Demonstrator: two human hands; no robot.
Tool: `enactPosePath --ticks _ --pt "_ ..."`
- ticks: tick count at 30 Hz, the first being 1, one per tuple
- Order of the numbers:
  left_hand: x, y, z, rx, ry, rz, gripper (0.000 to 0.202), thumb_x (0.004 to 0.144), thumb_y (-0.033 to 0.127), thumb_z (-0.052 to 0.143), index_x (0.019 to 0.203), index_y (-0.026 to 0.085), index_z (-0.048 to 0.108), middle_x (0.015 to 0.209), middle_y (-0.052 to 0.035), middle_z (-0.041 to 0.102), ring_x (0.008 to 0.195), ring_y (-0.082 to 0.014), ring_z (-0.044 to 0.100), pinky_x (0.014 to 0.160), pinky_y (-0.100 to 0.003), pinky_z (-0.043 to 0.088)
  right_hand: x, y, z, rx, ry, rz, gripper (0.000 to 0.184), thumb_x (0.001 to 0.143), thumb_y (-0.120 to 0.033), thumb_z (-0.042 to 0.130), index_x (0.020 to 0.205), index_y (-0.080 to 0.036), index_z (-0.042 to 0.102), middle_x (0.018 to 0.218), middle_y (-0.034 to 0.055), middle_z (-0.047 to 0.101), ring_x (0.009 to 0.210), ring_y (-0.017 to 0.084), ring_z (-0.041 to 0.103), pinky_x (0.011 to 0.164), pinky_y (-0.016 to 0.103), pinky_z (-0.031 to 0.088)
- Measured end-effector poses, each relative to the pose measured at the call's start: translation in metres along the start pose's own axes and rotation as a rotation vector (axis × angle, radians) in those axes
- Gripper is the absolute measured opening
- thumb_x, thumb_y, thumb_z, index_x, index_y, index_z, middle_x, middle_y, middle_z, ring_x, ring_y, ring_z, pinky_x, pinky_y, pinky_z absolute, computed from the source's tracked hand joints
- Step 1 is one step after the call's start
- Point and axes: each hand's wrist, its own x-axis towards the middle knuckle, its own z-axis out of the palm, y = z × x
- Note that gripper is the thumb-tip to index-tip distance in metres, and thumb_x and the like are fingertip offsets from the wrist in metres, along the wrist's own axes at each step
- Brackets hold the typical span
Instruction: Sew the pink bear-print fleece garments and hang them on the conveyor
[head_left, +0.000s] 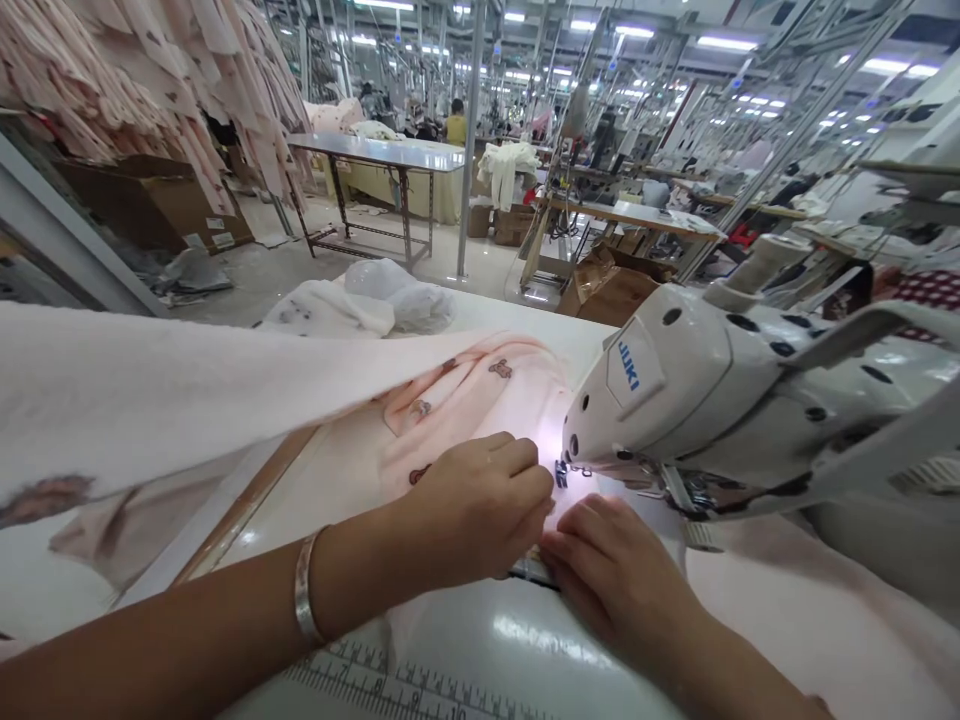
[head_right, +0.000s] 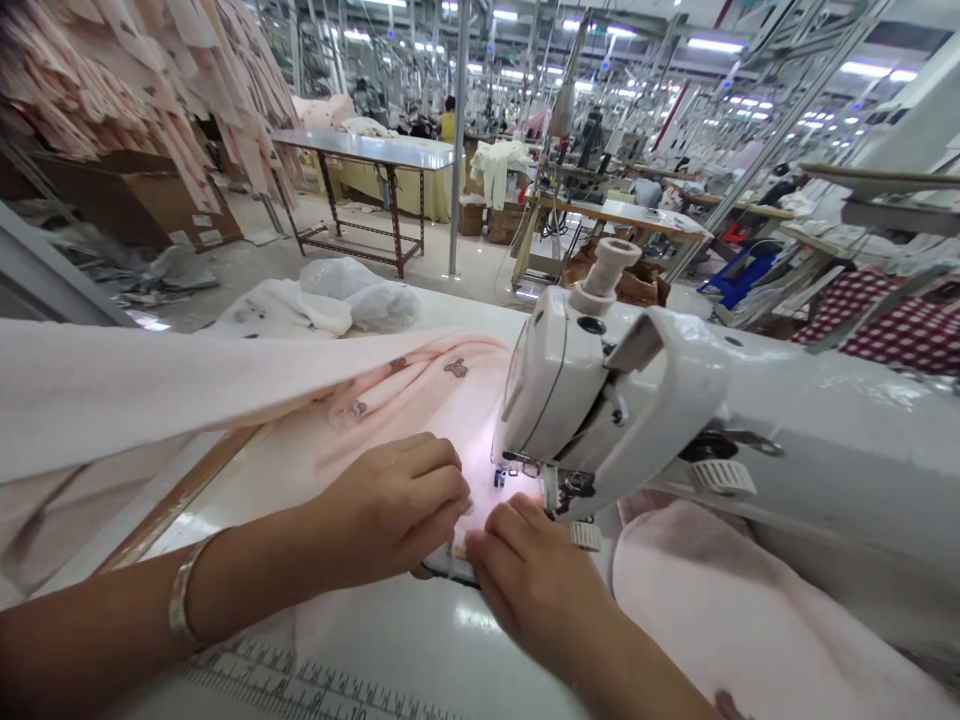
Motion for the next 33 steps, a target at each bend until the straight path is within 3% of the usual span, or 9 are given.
enactPosePath --ticks 4,9,14,18,21,25,30,33 --pt "-0.003 0.007 0.014 0.007 0.02 -0.013 0.025 0.092 0.02 0.038 0.07 0.016 0.049 0.069 -0.0024 0.051 0.063 -0.015 0.045 0.055 -0.027 0.038 -0.009 -0.004 -0.002 0.112 -0.051 -0.062 0.018 0.082 -0.01 0.048 0.097 -0.016 0.057 0.08 0.0051 0.055 0.074 0.018 0.044 0.064 0.034 0.034" --pt "-0.02 0.015 0.021 -0.038 -0.051 -0.022 0.02 0.09 0.021 0.04 0.073 0.016 0.048 0.071 -0.0023 0.054 0.066 -0.0164 0.048 0.064 -0.031 0.046 -0.013 -0.004 -0.004 0.292 -0.03 0.029 0.008 0.081 -0.009 0.048 0.085 -0.015 0.051 0.075 0.0034 0.054 0.07 0.016 0.044 0.063 0.032 0.035" --pt "-0.028 0.014 0.018 -0.083 -0.115 -0.02 0.013 0.086 0.016 0.04 0.082 0.015 0.053 0.083 -0.0061 0.056 0.079 -0.0187 0.053 0.075 -0.035 0.048 -0.009 -0.004 0.0 0.154 0.045 0.055 0.012 0.082 -0.01 0.051 0.094 -0.015 0.051 0.073 0.0023 0.055 0.068 0.015 0.043 0.062 0.03 0.035" --pt "-0.03 0.012 0.019 -0.114 -0.12 -0.028 0.014 0.084 0.014 0.042 0.084 0.014 0.056 0.087 -0.007 0.057 0.087 -0.0195 0.053 0.082 -0.037 0.047 -0.007 -0.003 0.002 0.072 0.122 -0.013 0.01 0.081 -0.006 0.051 0.086 -0.015 0.053 0.071 0.002 0.054 0.067 0.014 0.044 0.062 0.029 0.035" --pt "-0.03 0.014 0.015 -0.149 -0.128 -0.028 0.012 0.083 0.016 0.046 0.084 0.014 0.058 0.092 -0.0073 0.058 0.09 -0.0198 0.053 0.089 -0.039 0.044 -0.008 -0.004 0.003 -0.02 0.063 -0.069 0.008 0.083 -0.009 0.051 0.085 -0.015 0.055 0.069 0.0026 0.054 0.066 0.016 0.042 0.06 0.03 0.033" --pt "-0.028 0.02 0.009 -0.163 -0.122 -0.123 0.022 0.088 0.029 0.044 0.08 0.015 0.059 0.103 -0.0089 0.057 0.096 -0.0214 0.052 0.096 -0.043 0.038 -0.009 -0.007 0.004 0.101 -0.012 0.026 0.011 0.085 -0.012 0.049 0.077 -0.016 0.056 0.071 0.003 0.052 0.068 0.016 0.042 0.061 0.031 0.032" --pt "-0.023 0.025 0.017 -0.01 -0.143 -0.098 0.017 0.082 0.012 0.043 0.093 0.01 0.056 0.11 -0.0129 0.056 0.107 -0.0249 0.049 0.098 -0.044 0.037 -0.006 -0.006 0.002 0.237 0.044 0.056 0.01 0.084 -0.01 0.051 0.08 -0.017 0.058 0.072 0.002 0.054 0.069 0.014 0.045 0.062 0.029 0.035" --pt "-0.026 0.025 0.022 0.035 -0.121 -0.08 0.02 0.081 0.012 0.044 0.099 0.01 0.054 0.12 -0.0136 0.053 0.116 -0.0255 0.044 0.105 -0.045 0.029 -0.006 -0.007 0.002 0.226 0.086 0.079 0.009 0.084 -0.012 0.054 0.077 -0.017 0.058 0.071 0.0009 0.055 0.069 0.013 0.046 0.064 0.029 0.036"
